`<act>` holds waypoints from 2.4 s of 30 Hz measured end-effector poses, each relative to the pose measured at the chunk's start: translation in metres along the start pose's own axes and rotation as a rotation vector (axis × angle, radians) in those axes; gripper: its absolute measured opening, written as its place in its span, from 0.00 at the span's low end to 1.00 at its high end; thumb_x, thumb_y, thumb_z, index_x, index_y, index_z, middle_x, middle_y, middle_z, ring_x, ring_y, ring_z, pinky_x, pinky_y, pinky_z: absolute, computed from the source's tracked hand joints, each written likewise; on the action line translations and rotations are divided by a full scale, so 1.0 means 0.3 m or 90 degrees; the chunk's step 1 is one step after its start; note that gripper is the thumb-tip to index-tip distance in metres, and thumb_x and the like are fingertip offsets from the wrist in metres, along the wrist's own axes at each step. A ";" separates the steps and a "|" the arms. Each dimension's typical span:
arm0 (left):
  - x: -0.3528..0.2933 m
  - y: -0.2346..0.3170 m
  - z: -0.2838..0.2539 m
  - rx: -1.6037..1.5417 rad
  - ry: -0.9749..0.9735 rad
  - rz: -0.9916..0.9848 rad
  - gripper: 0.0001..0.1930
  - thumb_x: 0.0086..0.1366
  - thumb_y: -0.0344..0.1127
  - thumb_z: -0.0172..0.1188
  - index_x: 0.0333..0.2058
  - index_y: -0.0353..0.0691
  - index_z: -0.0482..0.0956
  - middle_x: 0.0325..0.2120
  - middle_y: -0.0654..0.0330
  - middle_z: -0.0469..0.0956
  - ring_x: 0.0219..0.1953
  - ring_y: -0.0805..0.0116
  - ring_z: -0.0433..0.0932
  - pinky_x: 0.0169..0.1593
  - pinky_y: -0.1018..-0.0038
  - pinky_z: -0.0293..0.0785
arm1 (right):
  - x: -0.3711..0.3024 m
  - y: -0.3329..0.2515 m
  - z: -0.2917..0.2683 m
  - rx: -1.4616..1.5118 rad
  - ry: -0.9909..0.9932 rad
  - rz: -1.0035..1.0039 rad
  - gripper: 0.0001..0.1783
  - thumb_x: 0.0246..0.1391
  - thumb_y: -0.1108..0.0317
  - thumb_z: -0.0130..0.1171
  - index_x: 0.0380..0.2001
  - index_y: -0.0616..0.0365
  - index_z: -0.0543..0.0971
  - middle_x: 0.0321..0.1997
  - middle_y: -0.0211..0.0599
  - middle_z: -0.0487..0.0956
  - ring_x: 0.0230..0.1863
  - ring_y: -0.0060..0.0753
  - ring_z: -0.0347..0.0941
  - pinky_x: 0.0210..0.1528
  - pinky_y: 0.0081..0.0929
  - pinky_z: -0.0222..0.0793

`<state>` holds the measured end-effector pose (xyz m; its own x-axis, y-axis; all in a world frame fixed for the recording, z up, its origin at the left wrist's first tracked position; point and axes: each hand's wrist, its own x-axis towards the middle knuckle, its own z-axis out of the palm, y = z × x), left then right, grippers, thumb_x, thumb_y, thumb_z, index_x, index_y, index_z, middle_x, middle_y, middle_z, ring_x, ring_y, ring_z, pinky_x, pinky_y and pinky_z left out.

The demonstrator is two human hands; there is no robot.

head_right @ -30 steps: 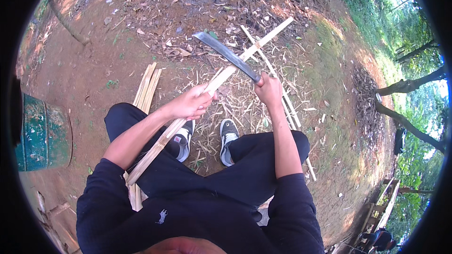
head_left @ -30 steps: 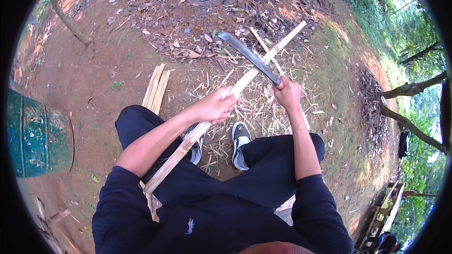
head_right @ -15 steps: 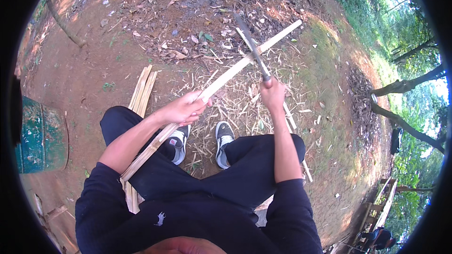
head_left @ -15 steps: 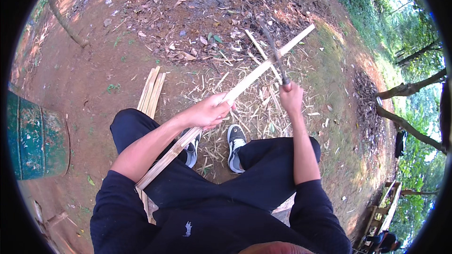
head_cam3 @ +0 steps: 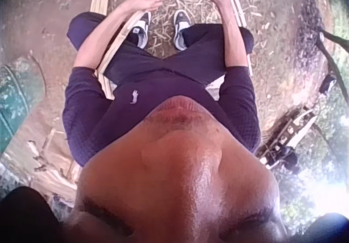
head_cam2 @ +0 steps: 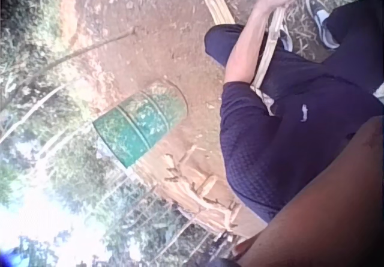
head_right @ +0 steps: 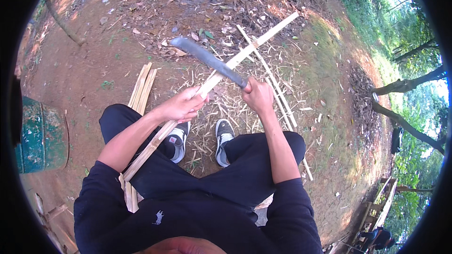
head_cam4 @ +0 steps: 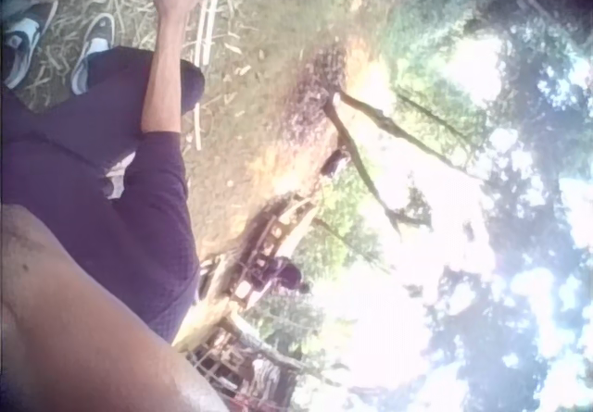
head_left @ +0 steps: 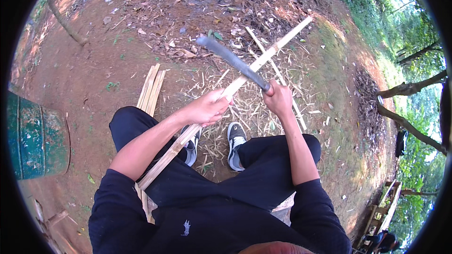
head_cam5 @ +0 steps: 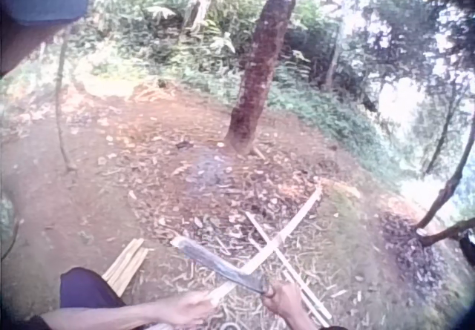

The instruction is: The person whittles a long piece of wood using a machete, shaving off thin strips from the surface while holding the wood with the other hand.

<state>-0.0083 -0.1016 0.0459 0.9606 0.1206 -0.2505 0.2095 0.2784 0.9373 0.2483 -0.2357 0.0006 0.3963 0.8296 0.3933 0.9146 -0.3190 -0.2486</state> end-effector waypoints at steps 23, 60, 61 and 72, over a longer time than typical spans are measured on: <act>0.003 0.011 -0.002 -0.019 -0.003 -0.016 0.12 0.78 0.40 0.39 0.45 0.38 0.64 0.19 0.72 0.57 0.10 0.85 0.53 0.11 0.84 0.53 | 0.002 -0.015 -0.011 -0.043 -0.007 -0.137 0.06 0.52 0.68 0.53 0.23 0.55 0.75 0.13 0.42 0.76 0.16 0.43 0.77 0.21 0.42 0.74; 0.032 0.004 0.007 0.038 0.068 0.044 0.21 0.79 0.44 0.33 0.55 0.34 0.66 0.21 0.70 0.62 0.10 0.86 0.58 0.12 0.85 0.59 | -0.006 0.110 -0.062 0.261 0.119 0.222 0.07 0.49 0.72 0.59 0.20 0.60 0.73 0.13 0.30 0.71 0.14 0.19 0.61 0.19 0.26 0.60; 0.031 -0.003 0.001 0.023 0.072 0.037 0.23 0.79 0.46 0.32 0.56 0.33 0.66 0.21 0.70 0.62 0.10 0.85 0.58 0.12 0.85 0.60 | 0.001 0.027 -0.085 0.280 0.091 0.173 0.07 0.48 0.71 0.59 0.21 0.61 0.74 0.13 0.30 0.71 0.14 0.19 0.61 0.20 0.26 0.60; 0.055 -0.055 0.010 0.032 0.079 0.019 0.24 0.79 0.50 0.31 0.55 0.36 0.67 0.24 0.70 0.61 0.12 0.86 0.57 0.13 0.85 0.59 | -0.003 -0.218 -0.074 0.112 -0.058 -0.084 0.08 0.40 0.68 0.62 0.22 0.56 0.73 0.18 0.45 0.76 0.22 0.55 0.75 0.25 0.46 0.70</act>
<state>0.0047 -0.1069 0.0271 0.9373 0.2452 -0.2476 0.1933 0.2254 0.9549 0.1901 -0.2259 0.0362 0.2576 0.8993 0.3534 0.9269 -0.1266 -0.3534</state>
